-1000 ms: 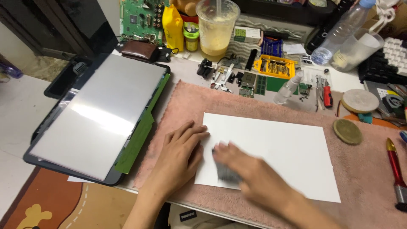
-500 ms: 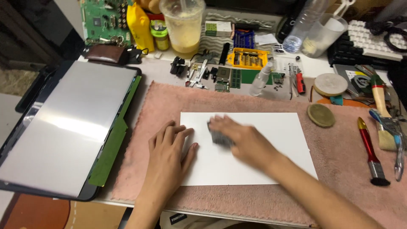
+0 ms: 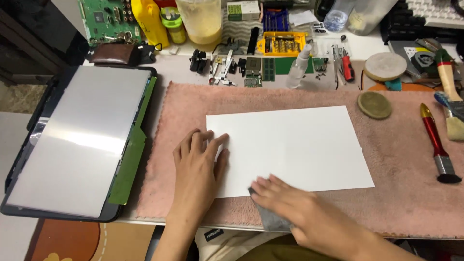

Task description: Clean or polish a white rectangular surface using a small circular pad and a scraper tool on a repair bench.

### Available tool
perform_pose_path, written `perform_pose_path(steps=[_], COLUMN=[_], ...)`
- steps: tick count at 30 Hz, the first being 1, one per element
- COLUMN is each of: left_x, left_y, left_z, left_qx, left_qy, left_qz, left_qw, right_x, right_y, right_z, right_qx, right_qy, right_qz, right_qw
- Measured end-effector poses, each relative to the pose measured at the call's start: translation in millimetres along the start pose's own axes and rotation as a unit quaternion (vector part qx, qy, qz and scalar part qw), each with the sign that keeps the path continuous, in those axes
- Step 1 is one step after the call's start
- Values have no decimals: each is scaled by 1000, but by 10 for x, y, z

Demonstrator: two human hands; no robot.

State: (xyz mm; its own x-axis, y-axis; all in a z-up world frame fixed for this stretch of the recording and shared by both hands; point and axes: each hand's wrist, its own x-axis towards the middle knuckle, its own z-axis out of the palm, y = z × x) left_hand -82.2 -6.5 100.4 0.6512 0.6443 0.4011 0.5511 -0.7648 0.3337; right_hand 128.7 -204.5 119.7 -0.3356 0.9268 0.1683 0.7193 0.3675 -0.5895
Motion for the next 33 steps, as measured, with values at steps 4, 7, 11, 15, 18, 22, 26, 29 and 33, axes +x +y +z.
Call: perform_pose_path(steps=[4, 7, 11, 15, 18, 22, 26, 29, 33], left_x=[-12, -26, 9, 15, 3, -23, 89, 94, 147], left_y=[16, 28, 41, 105, 187, 247, 353, 246, 396], left_z=[118, 209, 187, 164, 192, 240, 88, 278, 186], left_qx=[-27, -19, -33, -24, -15, -52, -184, -171, -218], left_qy=[-4, 13, 26, 13, 15, 29, -48, -64, -98], left_qz=[-28, -29, -28, -28, -27, -3, 23, 59, 6], left_qw=[999, 999, 999, 999, 999, 998, 981, 981, 971], right_x=[-6, 295, 788, 934, 719, 197, -282, -315, 57], right_y=[118, 509, 1115, 1152, 989, 490, 44, 85, 609], right_z=[-54, -190, -453, -510, -396, -232, -183, -235, -310], right_qx=[9, 16, -10, -10, -38, -30, 2, -35, -85], right_qy=[10, 54, 87, 81, 61, 49, -17, -13, 40], right_qz=[9, 58, 103, 137, 118, 55, -7, 9, 73], right_qw=[1000, 997, 991, 987, 990, 997, 1000, 999, 993])
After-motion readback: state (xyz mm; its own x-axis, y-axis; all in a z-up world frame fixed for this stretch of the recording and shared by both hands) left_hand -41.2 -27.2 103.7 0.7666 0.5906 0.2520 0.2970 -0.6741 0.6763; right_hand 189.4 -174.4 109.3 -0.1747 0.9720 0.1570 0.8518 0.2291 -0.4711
